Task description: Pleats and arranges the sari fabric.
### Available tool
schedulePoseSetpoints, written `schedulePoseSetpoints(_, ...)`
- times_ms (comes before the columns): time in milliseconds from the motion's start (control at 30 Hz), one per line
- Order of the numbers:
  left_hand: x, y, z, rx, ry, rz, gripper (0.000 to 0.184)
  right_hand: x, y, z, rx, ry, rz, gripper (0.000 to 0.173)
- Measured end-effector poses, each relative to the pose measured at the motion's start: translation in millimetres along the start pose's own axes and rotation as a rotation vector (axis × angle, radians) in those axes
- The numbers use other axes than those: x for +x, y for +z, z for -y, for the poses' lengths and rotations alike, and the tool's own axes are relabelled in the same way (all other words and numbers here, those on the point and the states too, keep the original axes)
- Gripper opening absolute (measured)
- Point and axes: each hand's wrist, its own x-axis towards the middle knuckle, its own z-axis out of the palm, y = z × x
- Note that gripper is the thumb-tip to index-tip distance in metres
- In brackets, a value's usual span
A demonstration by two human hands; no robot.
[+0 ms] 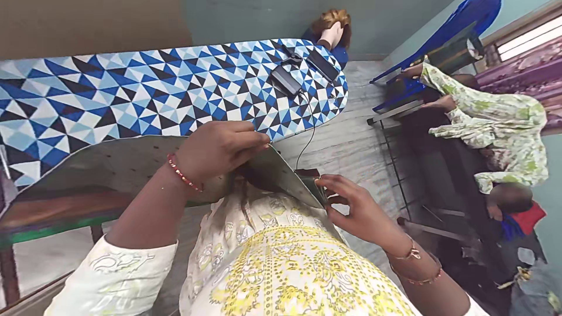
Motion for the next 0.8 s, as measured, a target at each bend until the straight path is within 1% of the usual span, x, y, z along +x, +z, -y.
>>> schedulePoseSetpoints(133, 0, 11, 4, -0.047, 0.004, 0.069, 0.025, -13, 15, -2, 0.057, 0.033, 0.035, 0.048)
schedulePoseSetpoints(267, 3, 23, 11, -0.063, -0.002, 0.096, 0.026, -17, 22, 1, 0.063, 0.054, 0.049, 0.048)
schedulePoseSetpoints(433, 13, 36, 11, -0.053, 0.008, 0.066, 0.025, -19, 26, -1, 0.070, 0.020, 0.051, 0.046)
schedulePoseSetpoints(600, 11, 46, 10, -0.063, -0.020, 0.032, 0.024, -19, 28, -7, 0.067, -0.031, 0.059, 0.044)
schedulePoseSetpoints(800, 11, 53, 7, -0.070, -0.047, 0.016, 0.024, -15, 26, -5, 0.088, -0.055, 0.111, 0.044)
